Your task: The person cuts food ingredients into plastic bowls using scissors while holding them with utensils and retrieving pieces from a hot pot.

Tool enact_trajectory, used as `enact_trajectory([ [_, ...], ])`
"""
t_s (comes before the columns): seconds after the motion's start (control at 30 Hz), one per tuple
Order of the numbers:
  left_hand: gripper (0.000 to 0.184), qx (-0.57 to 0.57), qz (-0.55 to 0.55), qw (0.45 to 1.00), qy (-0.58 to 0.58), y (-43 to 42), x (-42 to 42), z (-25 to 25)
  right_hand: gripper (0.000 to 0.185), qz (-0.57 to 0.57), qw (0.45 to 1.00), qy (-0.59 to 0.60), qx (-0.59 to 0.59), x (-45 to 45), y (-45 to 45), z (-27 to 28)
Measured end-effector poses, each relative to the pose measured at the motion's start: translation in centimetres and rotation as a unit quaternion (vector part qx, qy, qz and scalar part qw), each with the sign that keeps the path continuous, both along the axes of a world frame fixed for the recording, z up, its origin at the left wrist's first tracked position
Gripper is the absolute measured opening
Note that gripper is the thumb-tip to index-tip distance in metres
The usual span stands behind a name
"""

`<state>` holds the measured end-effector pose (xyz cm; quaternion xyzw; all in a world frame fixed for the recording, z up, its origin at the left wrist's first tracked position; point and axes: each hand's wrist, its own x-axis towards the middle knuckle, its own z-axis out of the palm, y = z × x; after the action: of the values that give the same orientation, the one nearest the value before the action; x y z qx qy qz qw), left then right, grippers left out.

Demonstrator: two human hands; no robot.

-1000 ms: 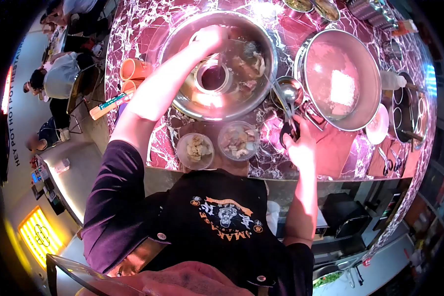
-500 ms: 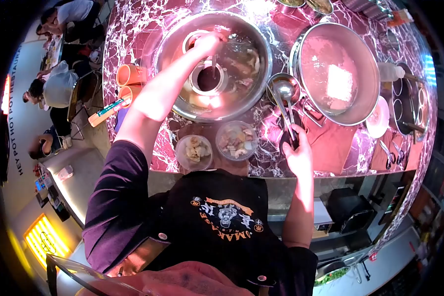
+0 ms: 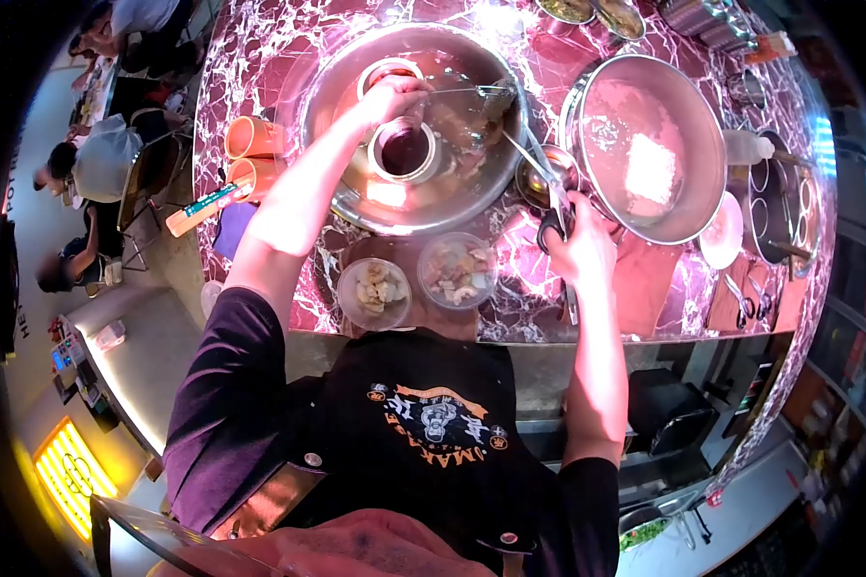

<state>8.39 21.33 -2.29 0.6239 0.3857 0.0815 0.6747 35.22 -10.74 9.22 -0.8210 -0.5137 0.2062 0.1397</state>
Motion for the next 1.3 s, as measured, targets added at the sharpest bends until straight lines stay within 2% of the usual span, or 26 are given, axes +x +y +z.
enact_trajectory([
  [0.1,0.024,0.029,0.007,1.000,-0.001,-0.9,-0.2,0.7,0.066,0.009,0.998,-0.035,-0.048,-0.3,3.1,0.9],
  [0.27,0.022,0.024,0.022,0.999,-0.037,-1.8,-0.8,-1.1,0.063,0.018,0.997,0.004,-0.074,-0.5,6.5,-1.8],
  [0.3,0.023,0.114,-0.003,0.994,0.007,-2.5,-1.0,1.0,0.063,0.009,0.996,0.032,-0.077,-0.7,6.8,-1.9],
  [0.4,0.023,0.141,0.004,0.990,0.017,-3.7,-1.3,1.3,0.062,-0.007,0.994,0.081,-0.075,-1.5,7.1,-2.2],
  [0.43,0.023,0.195,0.020,0.981,0.018,-4.2,-1.4,1.1,0.062,-0.012,0.993,0.091,-0.073,-1.8,7.0,-2.2],
  [0.53,0.024,0.209,0.021,0.976,0.053,-5.9,-2.0,1.8,0.062,0.002,0.993,0.080,-0.083,-2.3,7.0,-1.5],
  [0.67,0.023,0.158,0.081,0.984,0.021,-8.5,-2.4,2.1,0.061,0.018,0.995,0.050,-0.080,-3.0,6.8,-0.2],
  [0.8,0.022,0.214,0.120,0.969,-0.021,-10.6,-2.7,0.7,0.057,0.045,0.998,0.033,-0.043,-3.2,6.1,0.3],
  [0.93,0.023,0.148,0.165,0.975,0.000,-13.6,-2.9,1.7,0.054,0.066,0.997,0.034,-0.030,-2.6,4.7,0.8],
  [1.07,0.024,0.141,0.209,0.967,-0.033,-15.2,-3.4,1.9,0.051,0.067,0.993,0.069,-0.075,-2.4,2.9,2.9],
  [1.2,0.025,0.054,0.215,0.974,-0.041,-16.5,-4.6,2.6,0.060,0.052,0.995,0.032,-0.080,-2.9,0.2,5.2],
  [1.3,0.025,-0.018,0.226,0.971,-0.076,-17.8,-6.4,3.3,0.066,0.076,0.996,-0.012,-0.040,-4.2,-1.9,6.8],
])
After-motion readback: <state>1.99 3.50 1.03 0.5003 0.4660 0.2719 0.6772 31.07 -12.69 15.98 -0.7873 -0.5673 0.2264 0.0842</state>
